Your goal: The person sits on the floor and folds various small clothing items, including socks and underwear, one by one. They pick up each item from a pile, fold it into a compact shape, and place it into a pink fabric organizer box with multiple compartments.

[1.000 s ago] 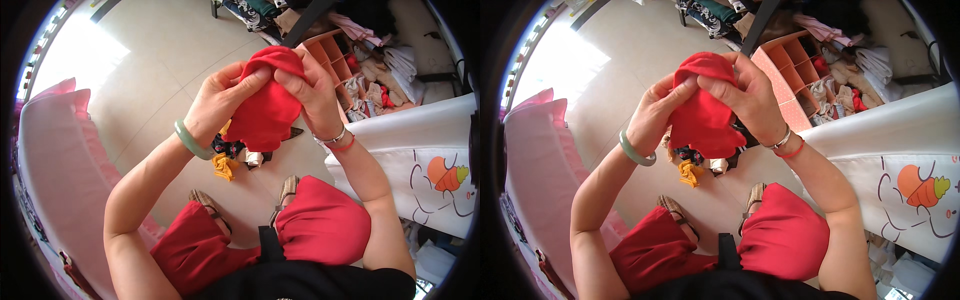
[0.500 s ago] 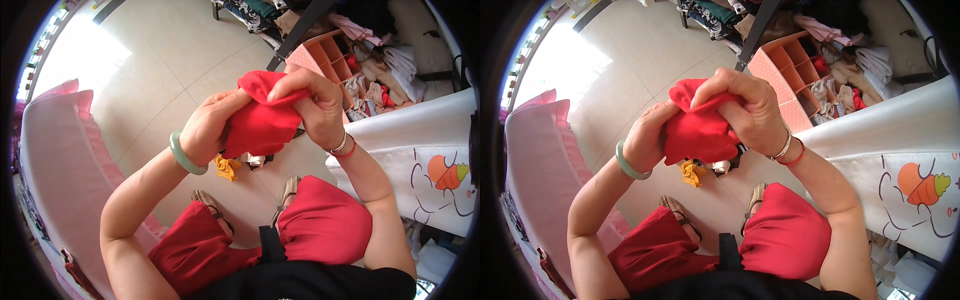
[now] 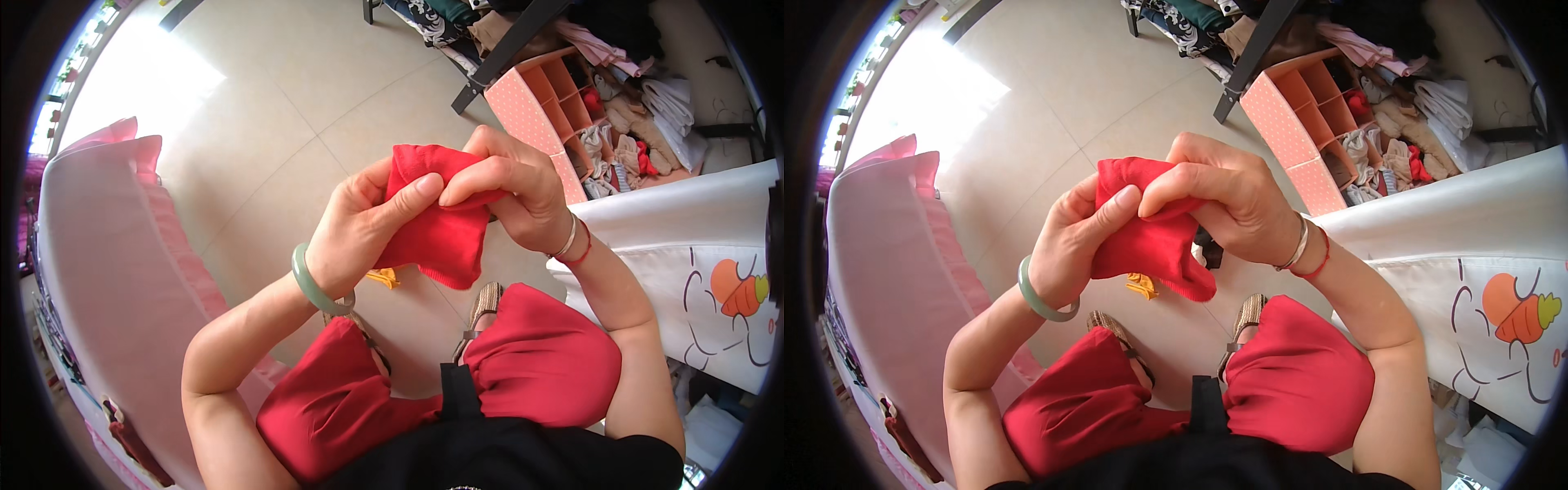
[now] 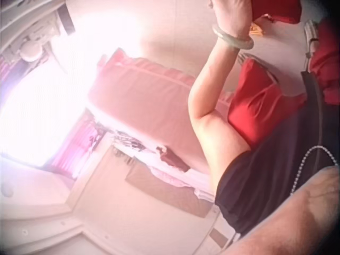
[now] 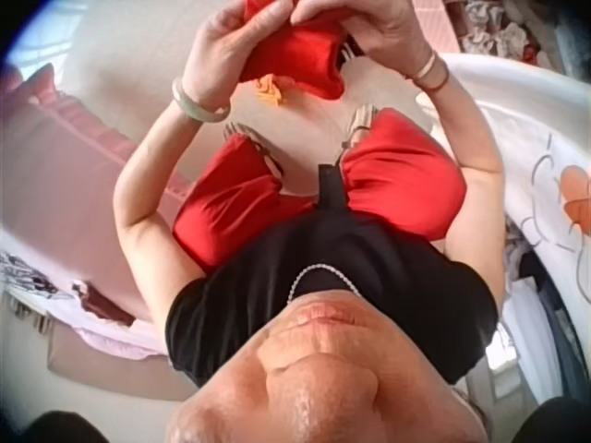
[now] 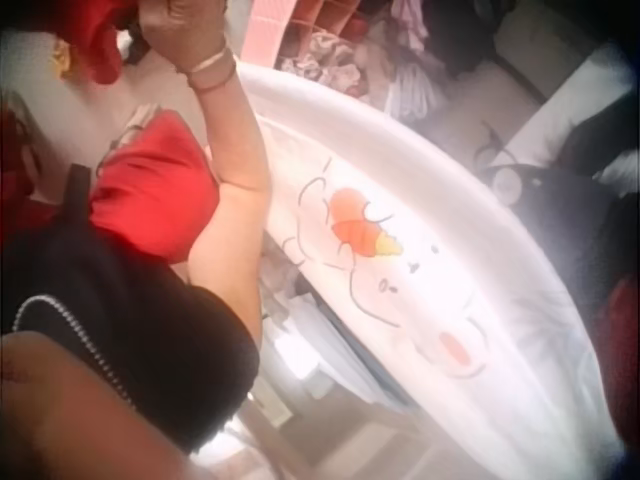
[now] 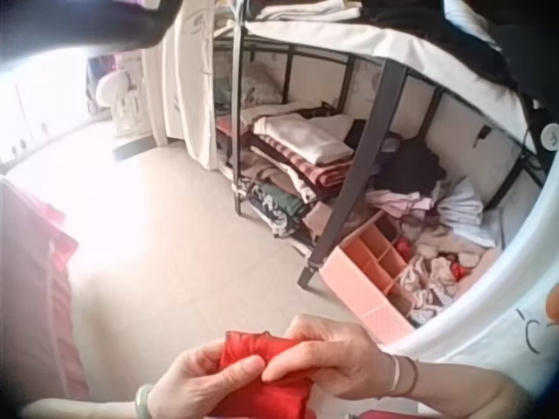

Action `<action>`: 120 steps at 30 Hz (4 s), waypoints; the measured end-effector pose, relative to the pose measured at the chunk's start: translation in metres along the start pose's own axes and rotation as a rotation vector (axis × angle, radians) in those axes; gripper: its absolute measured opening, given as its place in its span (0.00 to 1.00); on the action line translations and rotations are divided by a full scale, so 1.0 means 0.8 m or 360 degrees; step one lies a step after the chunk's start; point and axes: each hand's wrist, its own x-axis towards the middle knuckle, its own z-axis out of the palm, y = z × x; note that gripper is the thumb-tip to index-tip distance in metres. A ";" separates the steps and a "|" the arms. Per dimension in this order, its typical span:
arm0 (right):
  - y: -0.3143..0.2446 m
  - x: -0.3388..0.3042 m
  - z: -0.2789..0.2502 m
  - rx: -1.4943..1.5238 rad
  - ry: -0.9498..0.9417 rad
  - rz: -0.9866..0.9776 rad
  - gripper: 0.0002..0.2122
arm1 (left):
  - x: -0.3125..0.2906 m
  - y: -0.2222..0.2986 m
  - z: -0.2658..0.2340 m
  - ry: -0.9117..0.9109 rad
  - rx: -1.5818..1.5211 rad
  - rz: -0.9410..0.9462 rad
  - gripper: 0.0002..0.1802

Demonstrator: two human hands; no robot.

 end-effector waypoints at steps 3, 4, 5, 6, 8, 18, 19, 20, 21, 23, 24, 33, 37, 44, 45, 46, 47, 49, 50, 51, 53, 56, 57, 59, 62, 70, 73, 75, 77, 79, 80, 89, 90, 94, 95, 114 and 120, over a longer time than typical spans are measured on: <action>-0.008 -0.002 0.007 0.0694 0.0231 0.0381 0.19 | 0.004 -0.007 -0.003 0.0105 0.0023 0.0288 0.13; -0.011 -0.002 0.011 0.1012 0.0369 0.0580 0.20 | 0.002 -0.006 -0.006 0.0157 0.0079 0.0352 0.12; -0.004 -0.001 0.007 0.1045 0.0346 0.0610 0.22 | 0.001 -0.010 -0.009 0.0196 0.0174 0.0407 0.12; -0.002 -0.001 0.008 0.0968 0.0332 0.0637 0.23 | -0.001 -0.016 -0.012 0.0230 0.0267 0.0468 0.11; -0.001 -0.002 0.017 0.0714 0.0288 0.0668 0.24 | -0.004 -0.026 -0.009 0.0333 0.0302 0.0519 0.09; -0.013 -0.006 0.047 0.0557 0.0480 0.0569 0.09 | -0.006 -0.034 -0.008 0.0201 0.0163 0.0329 0.11; -0.013 -0.006 0.043 0.0582 0.0437 0.0490 0.09 | -0.007 -0.033 -0.010 0.0153 0.0136 0.0230 0.11; -0.012 -0.006 0.039 0.0607 0.0394 0.0411 0.09 | -0.009 -0.031 -0.014 0.0104 0.0110 0.0132 0.11; -0.011 -0.006 0.035 0.0605 0.0331 0.0413 0.09 | -0.011 -0.030 -0.017 0.0065 0.0084 0.0036 0.11; -0.007 -0.007 0.027 0.0601 0.0204 0.0415 0.11 | -0.014 -0.024 -0.018 0.0055 -0.0064 -0.0078 0.10; -0.006 -0.007 0.027 0.0683 0.0242 0.0442 0.10 | -0.014 -0.022 -0.019 0.0024 -0.0119 -0.0091 0.10; -0.009 -0.001 0.012 0.0082 0.0118 0.0206 0.18 | -0.023 0.001 -0.005 -0.0193 -0.0111 -0.0260 0.21; -0.017 -0.002 0.010 0.0041 0.0071 0.0155 0.18 | -0.021 -0.007 -0.003 -0.0012 -0.0004 -0.0176 0.19; -0.014 -0.006 0.008 0.1351 0.0318 0.0736 0.18 | -0.007 -0.018 -0.012 0.0078 0.0337 0.0478 0.14; -0.015 -0.005 0.014 0.1167 0.0262 0.0796 0.19 | -0.006 -0.021 -0.014 0.0098 0.0361 0.0479 0.13; -0.018 -0.006 0.021 0.0982 0.0208 0.0854 0.20 | -0.004 -0.026 -0.018 0.0117 0.0385 0.0480 0.13; -0.019 -0.006 0.028 0.0796 0.0153 0.0909 0.21 | -0.003 -0.028 -0.020 0.0136 0.0409 0.0480 0.13; -0.011 -0.008 0.034 0.0511 0.0233 0.0799 0.18 | -0.003 -0.024 -0.019 0.0145 0.0420 0.0375 0.14; -0.012 -0.007 0.035 0.0472 0.0264 0.0827 0.16 | -0.003 -0.021 -0.017 0.0149 0.0425 0.0322 0.14; -0.012 -0.006 0.036 0.0440 0.0289 0.0851 0.15 | -0.003 -0.018 -0.017 0.0138 0.0348 0.0247 0.14; -0.009 -0.008 0.040 0.0411 0.0362 0.0811 0.12 | -0.004 -0.013 -0.015 0.0116 0.0194 0.0097 0.14; -0.008 -0.011 0.042 0.0530 0.0423 0.0641 0.10 | -0.004 -0.007 -0.017 0.0062 0.0315 -0.0044 0.14; -0.008 -0.012 0.042 0.0592 0.0438 0.0567 0.10 | -0.004 -0.008 -0.020 0.0018 0.0293 -0.0052 0.14; -0.009 -0.011 0.040 0.0565 0.0391 0.0435 0.12 | -0.003 -0.012 -0.028 -0.0066 0.0249 -0.0069 0.13; -0.011 -0.011 0.040 0.0551 0.0387 0.0386 0.14 | -0.005 -0.012 -0.025 -0.0101 0.0174 -0.0058 0.16; -0.003 -0.012 0.029 0.0158 0.0199 0.0233 0.16 | -0.006 -0.001 -0.030 -0.0239 -0.0049 -0.0330 0.25; -0.004 -0.010 0.044 0.0736 0.0414 0.0621 0.15 | -0.002 0.002 -0.030 -0.0119 0.0203 -0.0235 0.22; -0.010 -0.008 0.040 0.0904 0.0498 0.0802 0.16 | -0.002 0.003 -0.023 0.0070 0.0336 -0.0046 0.17; -0.008 -0.008 0.047 0.1032 0.0687 0.0678 0.17 | -0.002 0.010 -0.019 0.0148 0.0459 0.0071 0.15; -0.007 -0.003 0.044 0.1016 0.0709 0.0612 0.18 | -0.004 0.022 -0.015 0.0180 0.0391 0.0216 0.14; -0.009 0.001 0.043 0.1064 0.0736 0.0595 0.18 | -0.007 0.031 -0.012 0.0217 0.0374 0.0257 0.15; -0.024 0.029 0.035 0.0609 0.0549 0.0519 0.14 | -0.033 0.079 0.014 0.0364 0.0705 0.0549 0.18; -0.031 0.033 0.033 0.0784 0.0556 0.0528 0.12 | -0.036 0.082 0.016 0.0406 0.0817 0.0639 0.17; -0.052 0.038 0.019 0.1178 0.0487 0.0620 0.07 | -0.044 0.084 0.017 0.0548 0.1132 0.0979 0.15; -0.054 0.037 0.020 0.1185 0.0474 0.0591 0.07 | -0.044 0.084 0.018 0.0579 0.1182 0.1057 0.15; -0.080 0.044 0.000 0.0795 0.0531 0.0337 0.16 | -0.030 0.073 0.044 0.0235 0.0477 0.0960 0.21; -0.073 0.035 0.003 0.0667 0.0592 0.0193 0.14 | -0.033 0.053 0.034 0.0106 0.0363 0.0417 0.20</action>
